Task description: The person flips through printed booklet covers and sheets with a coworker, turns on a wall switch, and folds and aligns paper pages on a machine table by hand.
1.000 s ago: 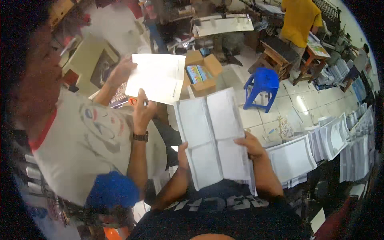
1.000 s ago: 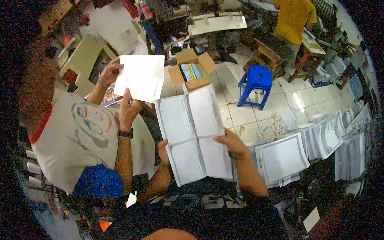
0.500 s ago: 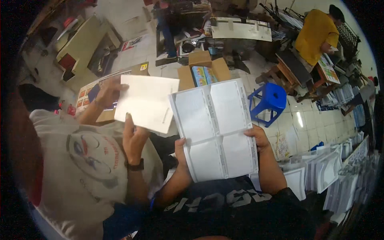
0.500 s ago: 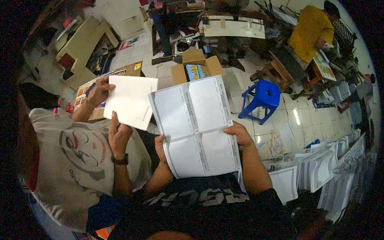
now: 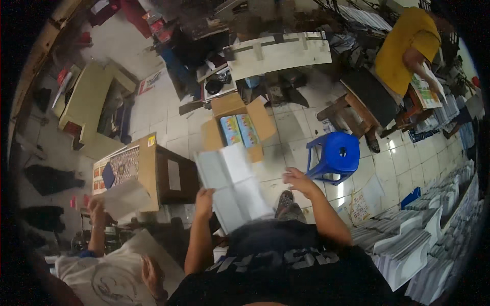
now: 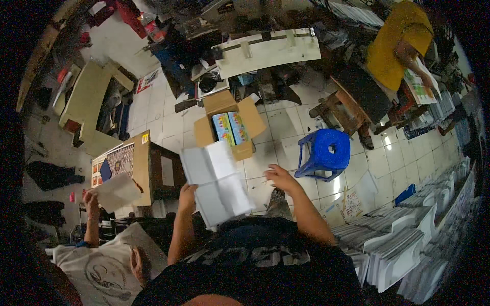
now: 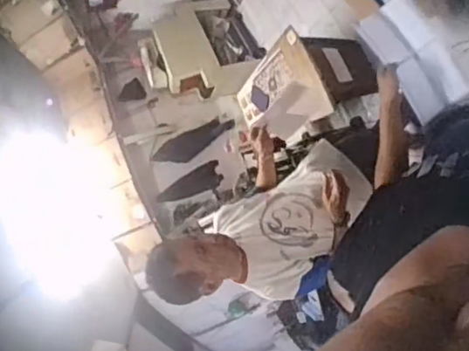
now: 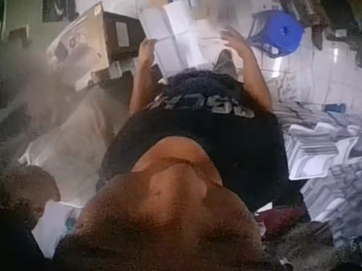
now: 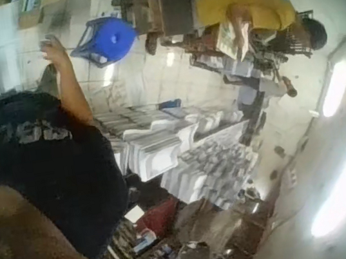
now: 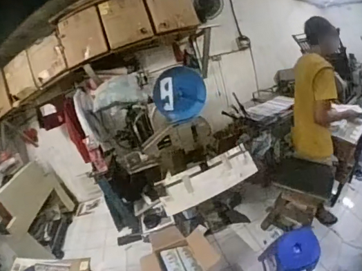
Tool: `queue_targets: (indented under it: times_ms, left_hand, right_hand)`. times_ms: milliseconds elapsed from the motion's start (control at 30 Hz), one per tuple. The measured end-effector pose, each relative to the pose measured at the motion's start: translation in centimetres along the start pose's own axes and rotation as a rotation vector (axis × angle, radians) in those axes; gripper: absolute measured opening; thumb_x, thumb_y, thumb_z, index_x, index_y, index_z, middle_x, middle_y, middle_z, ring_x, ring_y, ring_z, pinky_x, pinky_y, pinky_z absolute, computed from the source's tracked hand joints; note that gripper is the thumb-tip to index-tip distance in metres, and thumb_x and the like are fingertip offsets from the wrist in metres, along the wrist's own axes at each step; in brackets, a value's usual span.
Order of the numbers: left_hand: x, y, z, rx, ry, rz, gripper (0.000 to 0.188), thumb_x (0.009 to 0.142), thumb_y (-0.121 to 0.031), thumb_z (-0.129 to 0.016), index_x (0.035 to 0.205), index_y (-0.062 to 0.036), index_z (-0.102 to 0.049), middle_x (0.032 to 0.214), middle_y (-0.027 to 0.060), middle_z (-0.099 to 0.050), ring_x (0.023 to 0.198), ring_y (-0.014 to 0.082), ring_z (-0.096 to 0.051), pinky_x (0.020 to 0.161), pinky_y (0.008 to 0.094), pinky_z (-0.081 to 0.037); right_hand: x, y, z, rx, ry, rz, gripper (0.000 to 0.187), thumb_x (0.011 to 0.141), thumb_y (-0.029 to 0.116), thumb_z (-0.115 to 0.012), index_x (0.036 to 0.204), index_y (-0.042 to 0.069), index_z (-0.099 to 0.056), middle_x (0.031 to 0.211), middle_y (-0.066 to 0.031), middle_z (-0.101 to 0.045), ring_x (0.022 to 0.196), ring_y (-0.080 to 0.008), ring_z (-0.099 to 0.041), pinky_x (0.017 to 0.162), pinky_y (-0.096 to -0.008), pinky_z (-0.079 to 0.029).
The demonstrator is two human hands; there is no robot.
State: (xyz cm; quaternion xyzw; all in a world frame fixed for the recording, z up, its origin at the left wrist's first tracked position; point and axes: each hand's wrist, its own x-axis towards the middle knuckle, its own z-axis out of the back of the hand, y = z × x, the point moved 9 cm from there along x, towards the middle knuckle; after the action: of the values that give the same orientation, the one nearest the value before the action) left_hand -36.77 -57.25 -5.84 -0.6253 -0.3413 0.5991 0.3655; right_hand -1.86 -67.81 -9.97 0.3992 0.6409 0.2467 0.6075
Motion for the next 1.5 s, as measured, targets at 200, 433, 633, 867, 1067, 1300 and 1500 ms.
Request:
queue_targets:
  times_ms: [200,433,633,867,1067,1300,1500]
  left_hand:
    - [8.7,-2.0,2.9,0.172,-0.208,-0.114,0.019,0.088,-0.011,-0.050,0.098,0.0037,-0.056,0.088,0.0100,-0.059,0.075,0.0175,-0.055,0.067,0.0328,-0.045]
    - [23.1,-1.3,1.4,0.714,-0.166,0.037,0.033,0.092,-0.019,-0.054,0.119,0.0005,-0.055,0.090,0.0100,-0.062,0.073,0.0205,-0.056,0.065,0.0379,-0.045]
    - [38.1,4.0,1.7,1.666,0.280,0.320,0.063,0.086,-0.042,-0.061,0.135,-0.0046,-0.046,0.119,0.0203,-0.059,0.099,0.0307,-0.061,0.083,0.0450,-0.051]
    - [44.4,-0.7,-1.9,1.609,0.337,0.462,0.060,0.076,-0.028,-0.070,0.131,-0.0082,-0.053,0.105,0.0170,-0.066,0.090,0.0309,-0.064,0.079,0.0385,-0.052]
    - [48.3,-1.7,-15.8,1.351,0.095,0.361,0.055,0.078,-0.026,-0.069,0.126,-0.0069,-0.054,0.104,0.0169,-0.066,0.089,0.0310,-0.064,0.078,0.0389,-0.052]
    - [48.0,-9.9,-23.3,1.337,-0.064,0.270,0.048,0.079,-0.025,-0.068,0.121,-0.0055,-0.056,0.102,0.0168,-0.066,0.088,0.0312,-0.064,0.077,0.0395,-0.051]
    - [48.7,-11.2,-25.6,1.366,-0.086,0.253,0.043,0.081,-0.024,-0.067,0.117,-0.0042,-0.057,0.101,0.0168,-0.066,0.087,0.0313,-0.064,0.076,0.0399,-0.051]
  right_hand:
    - [6.6,-10.5,25.3,-0.081,-0.574,-0.229,0.041,0.085,0.035,-0.067,0.118,0.013,-0.060,0.101,-0.0041,-0.062,0.090,-0.0199,-0.056,0.069,-0.0401,-0.048]
    - [12.4,-15.0,47.6,-0.774,-0.934,-0.070,0.038,0.085,0.032,-0.060,0.107,0.001,-0.063,0.100,-0.0167,-0.068,0.091,-0.0299,-0.063,0.078,-0.0417,-0.048]
    - [15.0,-16.7,51.8,-0.294,-0.915,-0.585,0.056,0.088,0.045,-0.055,0.126,0.003,-0.057,0.120,-0.0272,-0.059,0.104,-0.0285,-0.058,0.094,-0.0419,-0.046]
    - [15.2,-18.2,56.4,-0.627,-1.426,-1.116,0.064,0.081,0.057,-0.058,0.125,0.011,-0.056,0.098,-0.0195,-0.064,0.100,-0.0316,-0.062,0.088,-0.0540,-0.048]
    - [20.5,-26.0,56.7,-0.545,-0.915,-0.943,0.067,0.085,0.064,-0.049,0.128,0.013,-0.054,0.118,-0.0179,-0.060,0.109,-0.0395,-0.057,0.094,-0.0478,-0.046]
    - [32.9,-21.1,46.5,-0.352,-0.589,-0.768,0.062,0.086,0.058,-0.051,0.127,0.011,-0.055,0.117,-0.0188,-0.060,0.108,-0.0388,-0.058,0.094,-0.0467,-0.046]
    - [37.3,-18.4,45.6,-0.352,-0.517,-0.717,0.058,0.086,0.053,-0.053,0.125,0.010,-0.056,0.116,-0.0197,-0.061,0.108,-0.0382,-0.058,0.093,-0.0458,-0.046]
